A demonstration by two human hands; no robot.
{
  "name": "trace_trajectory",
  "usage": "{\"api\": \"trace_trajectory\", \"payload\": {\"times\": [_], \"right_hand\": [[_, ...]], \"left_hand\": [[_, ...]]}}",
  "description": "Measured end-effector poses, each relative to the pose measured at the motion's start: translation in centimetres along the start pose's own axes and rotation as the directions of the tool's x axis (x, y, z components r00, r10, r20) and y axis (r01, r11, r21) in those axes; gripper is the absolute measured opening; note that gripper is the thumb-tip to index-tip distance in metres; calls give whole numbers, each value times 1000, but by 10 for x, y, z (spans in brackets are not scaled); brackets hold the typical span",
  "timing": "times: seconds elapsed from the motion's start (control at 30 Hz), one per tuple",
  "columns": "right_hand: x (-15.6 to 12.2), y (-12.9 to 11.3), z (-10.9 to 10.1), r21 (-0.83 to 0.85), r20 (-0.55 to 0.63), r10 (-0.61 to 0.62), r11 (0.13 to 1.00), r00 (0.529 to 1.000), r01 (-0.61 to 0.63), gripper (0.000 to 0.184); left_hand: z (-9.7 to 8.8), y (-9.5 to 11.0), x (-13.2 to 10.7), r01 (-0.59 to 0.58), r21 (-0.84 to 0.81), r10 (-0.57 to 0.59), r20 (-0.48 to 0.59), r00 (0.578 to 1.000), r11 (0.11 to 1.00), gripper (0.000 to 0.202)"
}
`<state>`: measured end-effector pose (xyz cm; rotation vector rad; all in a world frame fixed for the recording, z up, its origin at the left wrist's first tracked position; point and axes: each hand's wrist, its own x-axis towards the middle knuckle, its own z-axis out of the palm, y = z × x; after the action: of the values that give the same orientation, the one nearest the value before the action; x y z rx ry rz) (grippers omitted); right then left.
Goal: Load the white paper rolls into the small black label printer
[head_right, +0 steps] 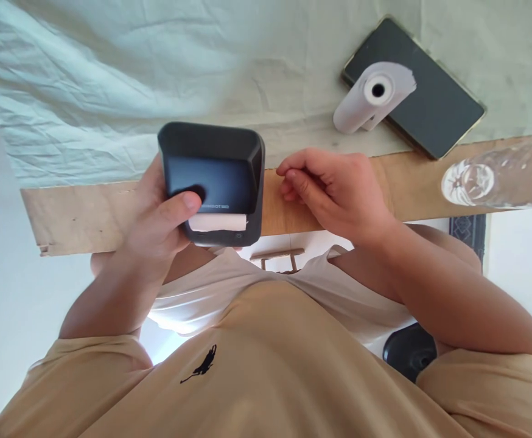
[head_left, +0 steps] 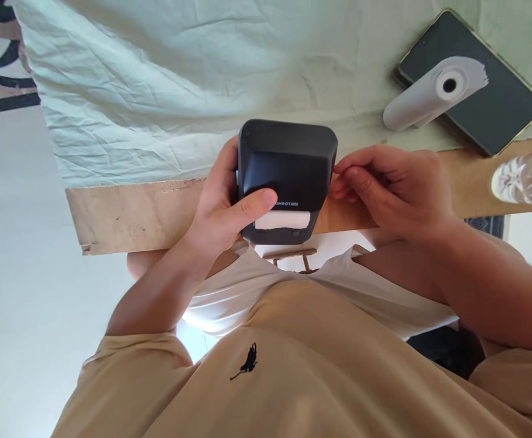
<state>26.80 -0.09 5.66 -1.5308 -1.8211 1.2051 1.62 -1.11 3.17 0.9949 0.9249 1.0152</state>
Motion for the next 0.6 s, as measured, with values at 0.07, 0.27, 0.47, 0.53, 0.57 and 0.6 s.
{"api": "trace_trajectory", "payload": {"times": [0.07,0.27,0.47,0.53,0.57,0.6], "right_hand": [[1,2,-1,16,-14,-25,1000,1000,25,25],[0,8,1,29,-43,-102,994,994,103,24],[-1,3,-1,39,-21,-261,964,965,261,42],[-2,2,-3,33,1,-329,944,944,329,47],[-2,3,-4,26,12,-362,932,932,361,48],[-3,3,-4,19,22,-387,922,922,387,47]], "left_hand": [[-1,3,0,23,-52,-23,-11,1000,998,56],[2,6,-2,-20,4,20,-71,997,1000,50],[6,8,-1,60,-29,-62,-60,996,998,47],[8,8,1,28,-32,-30,-68,997,999,43],[9,8,2,9,-39,-11,-74,997,999,41],[10,8,2,2,-59,-8,-88,996,998,41]]}}
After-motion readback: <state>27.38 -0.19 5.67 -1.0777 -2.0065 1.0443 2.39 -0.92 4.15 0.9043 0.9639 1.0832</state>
